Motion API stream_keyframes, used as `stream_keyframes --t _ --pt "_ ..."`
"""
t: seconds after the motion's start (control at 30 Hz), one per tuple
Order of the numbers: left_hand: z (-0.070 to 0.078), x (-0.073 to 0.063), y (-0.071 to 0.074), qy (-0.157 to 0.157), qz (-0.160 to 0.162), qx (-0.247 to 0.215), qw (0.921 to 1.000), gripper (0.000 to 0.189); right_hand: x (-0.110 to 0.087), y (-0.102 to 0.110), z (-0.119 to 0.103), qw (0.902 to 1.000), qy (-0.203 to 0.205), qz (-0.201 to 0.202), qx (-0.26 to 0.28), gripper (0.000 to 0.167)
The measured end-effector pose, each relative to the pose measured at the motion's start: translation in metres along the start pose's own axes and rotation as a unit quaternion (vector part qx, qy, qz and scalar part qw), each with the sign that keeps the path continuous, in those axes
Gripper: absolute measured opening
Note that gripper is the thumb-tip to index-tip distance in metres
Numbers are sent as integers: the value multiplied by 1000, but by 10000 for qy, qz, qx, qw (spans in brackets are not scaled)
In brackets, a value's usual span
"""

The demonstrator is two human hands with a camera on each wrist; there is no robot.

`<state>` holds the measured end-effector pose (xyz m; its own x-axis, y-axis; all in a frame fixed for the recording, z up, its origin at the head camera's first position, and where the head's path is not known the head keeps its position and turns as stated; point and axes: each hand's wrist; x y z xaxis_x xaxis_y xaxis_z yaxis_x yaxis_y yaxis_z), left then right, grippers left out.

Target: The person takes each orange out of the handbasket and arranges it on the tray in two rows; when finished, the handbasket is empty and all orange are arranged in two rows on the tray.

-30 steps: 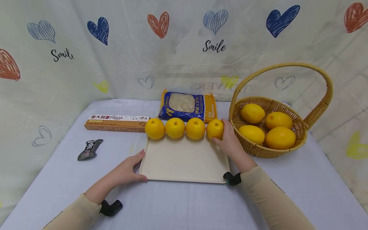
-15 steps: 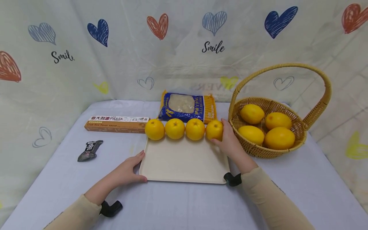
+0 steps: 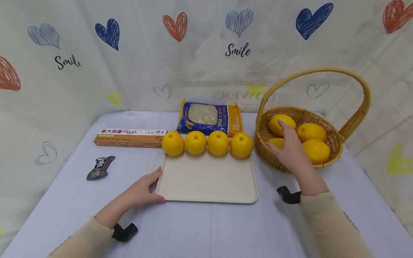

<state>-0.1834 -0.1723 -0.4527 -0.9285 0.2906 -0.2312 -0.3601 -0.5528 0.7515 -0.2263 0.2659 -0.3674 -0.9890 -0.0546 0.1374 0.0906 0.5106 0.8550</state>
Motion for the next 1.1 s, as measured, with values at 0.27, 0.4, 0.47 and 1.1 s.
stream_keyframes --t 0.27,0.4,0.47,1.1 --pt "-1 -2 1 89 22 -57 9999 106 13 16 38 9884 57 -1342 -714 88" --pt "-1 -3 0 75 43 -67 9999 105 20 14 43 9830 330 -1591 -857 74" --pt "-2 -3 -1 59 53 -42 10000 105 24 14 45 9800 412 -1719 -917 70" --pt "3 0 1 -13 35 25 10000 105 19 24 49 9876 -23 -950 -1247 98"
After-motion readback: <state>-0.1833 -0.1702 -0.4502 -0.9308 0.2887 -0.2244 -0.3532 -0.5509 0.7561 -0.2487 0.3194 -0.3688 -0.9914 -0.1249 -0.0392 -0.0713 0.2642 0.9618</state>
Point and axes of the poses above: each hand's wrist, its own x-axis towards the middle knuckle, its own y-axis out of the back of the hand, z = x × y, and after that the axes turned 4 degrees about -x, right-handed
